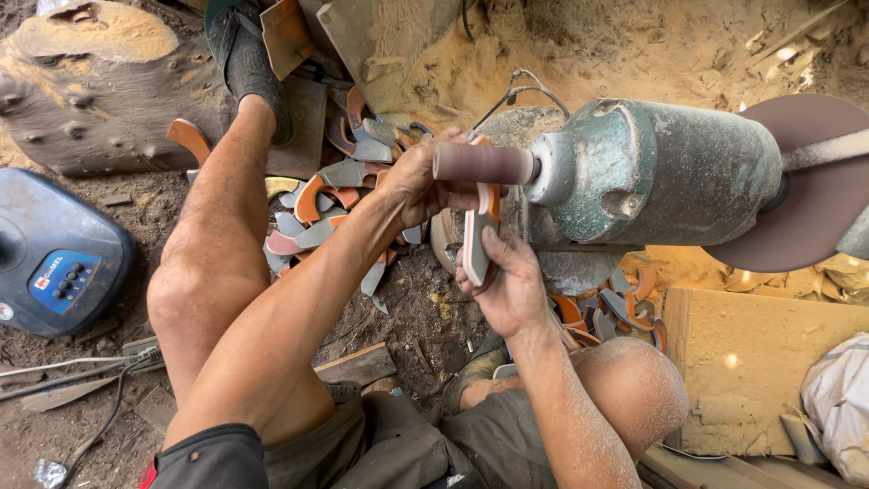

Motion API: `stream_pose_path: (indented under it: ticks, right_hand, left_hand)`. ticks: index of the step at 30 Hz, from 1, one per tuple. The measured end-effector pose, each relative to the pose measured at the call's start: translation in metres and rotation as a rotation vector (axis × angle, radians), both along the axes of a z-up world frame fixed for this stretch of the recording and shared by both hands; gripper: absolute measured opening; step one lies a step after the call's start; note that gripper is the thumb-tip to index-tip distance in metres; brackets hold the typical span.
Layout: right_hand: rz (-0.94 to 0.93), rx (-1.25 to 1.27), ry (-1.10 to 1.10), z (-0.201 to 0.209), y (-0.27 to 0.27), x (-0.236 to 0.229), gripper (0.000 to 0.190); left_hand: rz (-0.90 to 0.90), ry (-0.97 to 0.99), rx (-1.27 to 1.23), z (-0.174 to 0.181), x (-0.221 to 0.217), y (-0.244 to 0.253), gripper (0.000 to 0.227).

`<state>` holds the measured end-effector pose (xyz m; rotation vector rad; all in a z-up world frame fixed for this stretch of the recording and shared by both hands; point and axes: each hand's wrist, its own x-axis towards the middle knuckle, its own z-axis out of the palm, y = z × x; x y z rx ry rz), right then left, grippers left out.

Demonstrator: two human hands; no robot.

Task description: The person sits on the ground and uses a bench grinder to smooth and shape the edges of small wooden handles. They hold each handle against the rotating grinding wheel, turning it to work different sides, then set it aside and pick up another from a nearby pile.

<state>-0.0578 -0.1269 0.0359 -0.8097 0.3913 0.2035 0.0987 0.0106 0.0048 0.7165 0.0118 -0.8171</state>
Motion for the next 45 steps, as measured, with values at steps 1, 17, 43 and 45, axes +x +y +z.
stream_pose_path:
  ticks: [1, 17, 43, 45]
  right_hand:
    - [0.0, 0.006, -0.022, 0.0, -0.005, 0.006, 0.032]
    - [-0.004, -0.001, -0.071, -0.013, -0.021, 0.039, 0.031]
    - [-0.021, -0.061, -0.064, 0.004, 0.0, -0.001, 0.03]
    - [-0.017, -0.063, -0.074, 0.003, 0.0, -0.004, 0.03]
  left_hand:
    - [0.032, -0.015, -0.033, 0.001, 0.004, -0.001, 0.034]
    - [0.242, -0.03, -0.224, 0.012, 0.01, 0.004, 0.029]
    - [0.015, -0.079, -0.029, -0.003, 0.004, -0.013, 0.042]
    - [-0.031, -0.137, -0.042, -0.004, 0.002, -0.013, 0.042]
